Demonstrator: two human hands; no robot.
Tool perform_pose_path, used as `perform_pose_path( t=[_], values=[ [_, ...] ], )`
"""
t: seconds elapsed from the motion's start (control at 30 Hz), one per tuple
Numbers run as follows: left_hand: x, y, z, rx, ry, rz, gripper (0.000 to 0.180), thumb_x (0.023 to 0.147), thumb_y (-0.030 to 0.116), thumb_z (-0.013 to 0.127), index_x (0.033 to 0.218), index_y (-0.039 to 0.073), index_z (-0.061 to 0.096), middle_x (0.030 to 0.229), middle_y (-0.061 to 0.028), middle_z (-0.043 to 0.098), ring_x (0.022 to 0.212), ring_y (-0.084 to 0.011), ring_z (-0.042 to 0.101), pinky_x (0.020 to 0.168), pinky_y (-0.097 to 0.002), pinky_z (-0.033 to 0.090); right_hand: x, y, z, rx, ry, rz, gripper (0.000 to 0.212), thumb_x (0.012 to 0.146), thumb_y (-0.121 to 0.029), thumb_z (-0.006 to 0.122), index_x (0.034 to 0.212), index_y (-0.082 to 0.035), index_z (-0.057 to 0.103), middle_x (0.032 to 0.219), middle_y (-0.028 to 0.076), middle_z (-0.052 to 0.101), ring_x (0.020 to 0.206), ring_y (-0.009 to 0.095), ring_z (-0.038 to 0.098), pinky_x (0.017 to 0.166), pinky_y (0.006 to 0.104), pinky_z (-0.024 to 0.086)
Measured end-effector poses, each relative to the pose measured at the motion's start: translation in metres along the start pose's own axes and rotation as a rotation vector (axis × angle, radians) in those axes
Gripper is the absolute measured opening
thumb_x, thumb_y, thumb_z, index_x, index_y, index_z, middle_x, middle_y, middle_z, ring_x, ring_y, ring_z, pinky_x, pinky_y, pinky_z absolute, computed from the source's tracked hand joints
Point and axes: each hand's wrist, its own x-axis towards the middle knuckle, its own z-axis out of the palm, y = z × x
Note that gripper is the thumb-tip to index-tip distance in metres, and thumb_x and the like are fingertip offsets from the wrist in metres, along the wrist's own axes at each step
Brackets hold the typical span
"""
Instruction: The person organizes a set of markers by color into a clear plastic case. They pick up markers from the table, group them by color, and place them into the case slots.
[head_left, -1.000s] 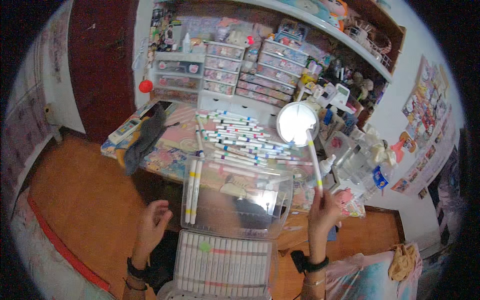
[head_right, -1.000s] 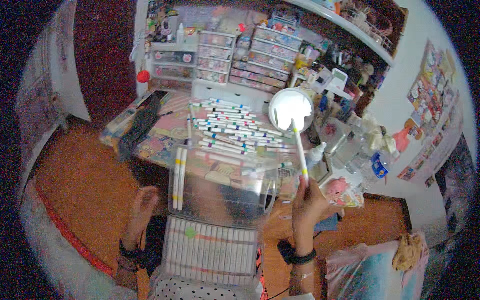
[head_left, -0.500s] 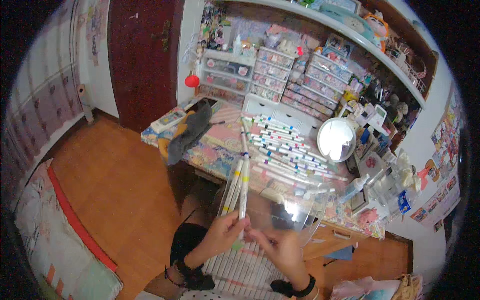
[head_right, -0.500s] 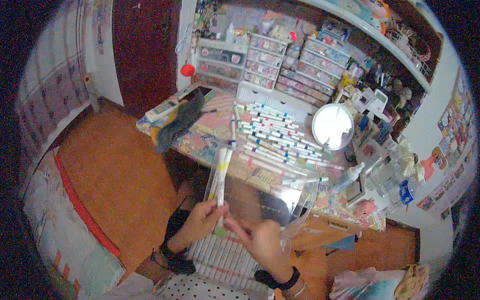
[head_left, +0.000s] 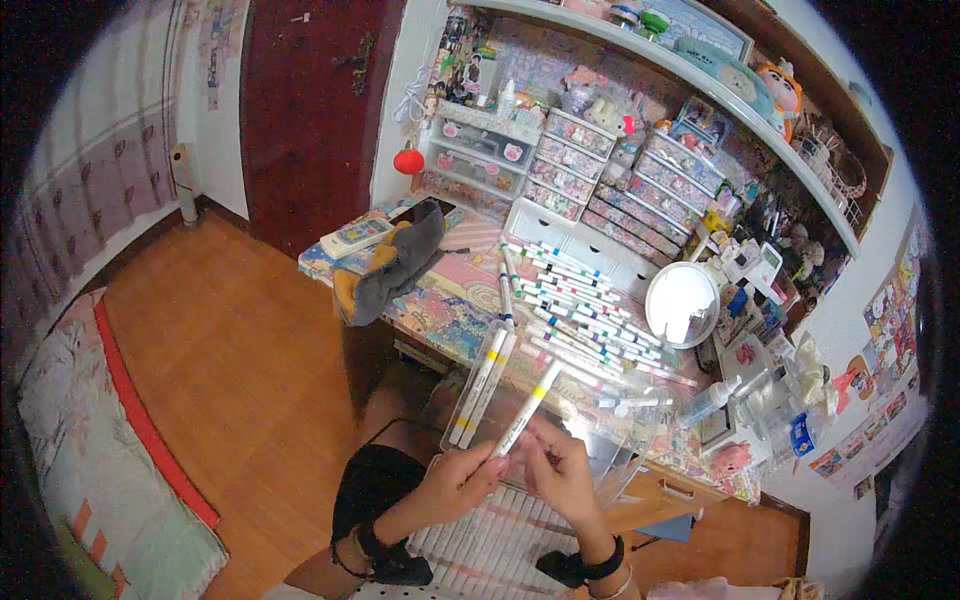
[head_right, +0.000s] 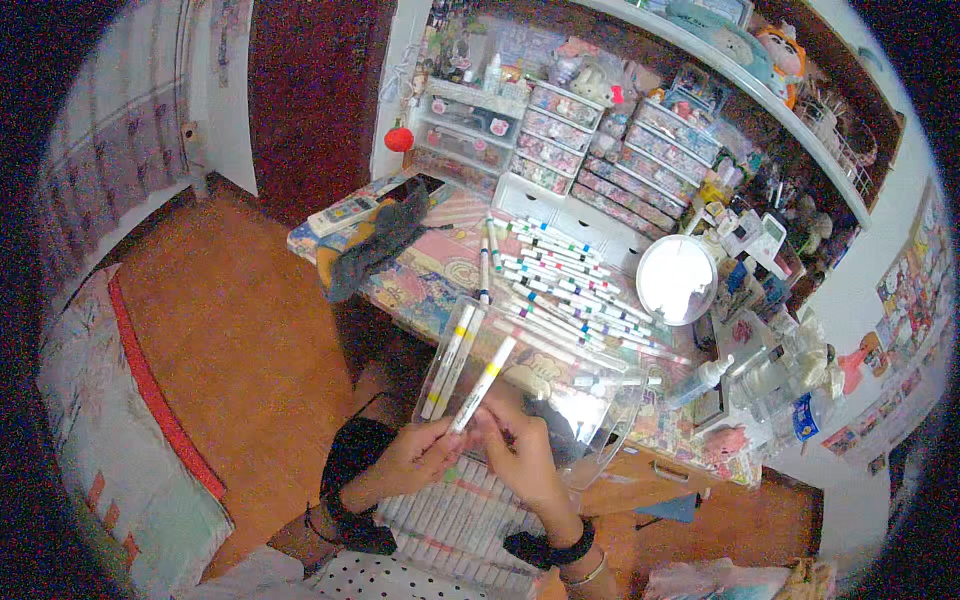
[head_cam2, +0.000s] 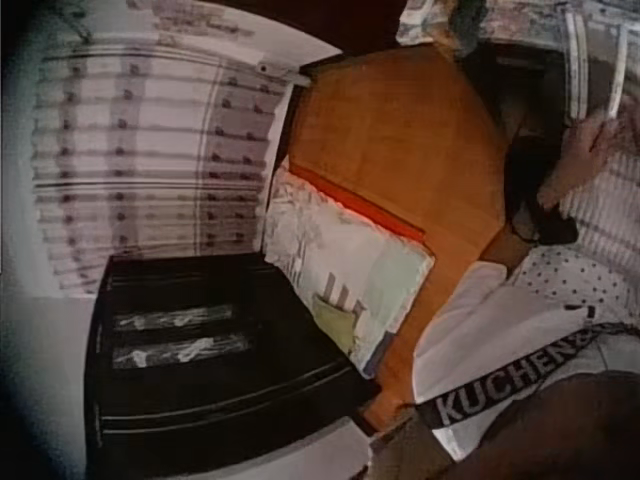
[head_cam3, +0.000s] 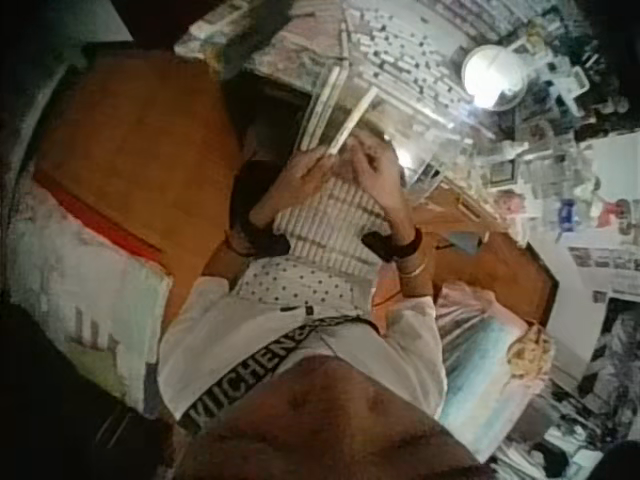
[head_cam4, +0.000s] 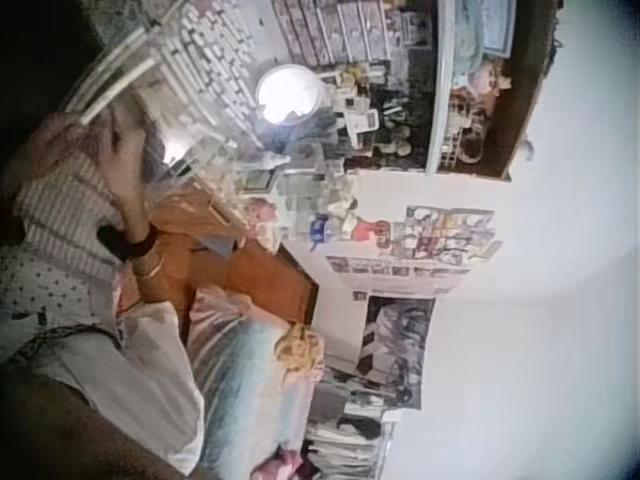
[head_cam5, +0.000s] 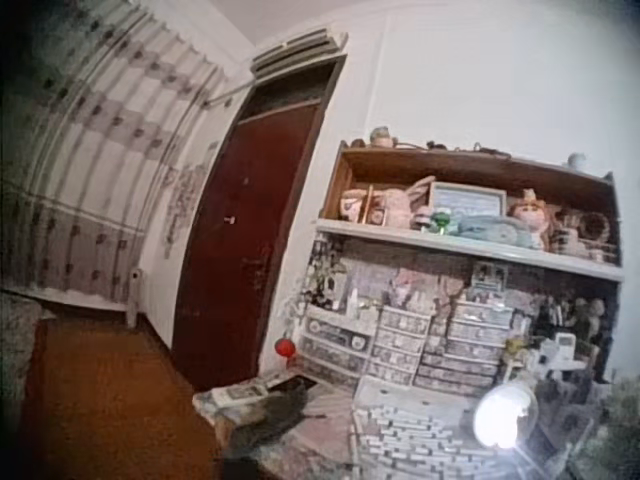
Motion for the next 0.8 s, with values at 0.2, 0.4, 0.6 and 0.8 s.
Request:
perform_pose_path(
  t=[0.2, 0.4, 0.6, 0.8],
  values=[
    [-0.002, 0.004, -0.009, 0.167, 0.055, -0.023, 0.023, 0.100, 0.022, 0.051, 0.099, 0.001, 0.061, 0.072, 0.0017, 0.054, 0.063, -0.0061, 0.047, 0.054, -0.0246, 0.040, 0.009, -0.009, -0.005, -0.541, 0.365, -0.382, 0.049, 0.086, -0.006, 0.064, 0.134, -0.008, 0.053, 0.128, 0.013, 0.060, 0.087, 0.018, 0.064, 0.070, 0.0311, 0.054],
    [-0.002, 0.014, -0.028, 0.315, 0.129, 0.004, 0.027, 0.095, 0.021, 0.061, 0.109, -0.002, 0.064, 0.067, -0.0067, 0.055, 0.058, -0.0075, 0.048, 0.052, -0.0270, 0.041, 0.007, -0.009, -0.009, -0.976, 0.106, -0.485, 0.046, 0.078, -0.011, 0.064, 0.123, -0.008, 0.062, 0.124, 0.007, 0.063, 0.100, 0.025, 0.061, 0.078, 0.0367, 0.055],
    [0.005, 0.019, -0.058, -0.302, 0.124, 0.106, 0.047, 0.094, 0.017, 0.062, 0.136, 0.006, 0.046, 0.084, -0.0035, 0.063, 0.059, -0.0090, 0.053, 0.056, -0.0208, 0.046, 0.005, 0.017, 0.002, -0.295, 0.265, -0.200, 0.018, 0.087, -0.013, 0.071, 0.098, 0.000, 0.067, 0.075, 0.007, 0.067, 0.059, 0.017, 0.063, 0.053, 0.0290, 0.051],
    [0.022, -0.031, -0.051, 0.273, 0.324, 0.081, 0.039, 0.093, 0.015, 0.064, 0.127, 0.002, 0.050, 0.109, -0.0102, 0.062, 0.092, -0.0154, 0.061, 0.077, -0.0294, 0.050, 0.027, 0.039, 0.012, 0.351, 0.086, 0.342, 0.021, 0.090, -0.016, 0.069, 0.090, 0.005, 0.066, 0.069, 0.005, 0.065, 0.055, 0.011, 0.063, 0.047, 0.0236, 0.051]
  ],
)
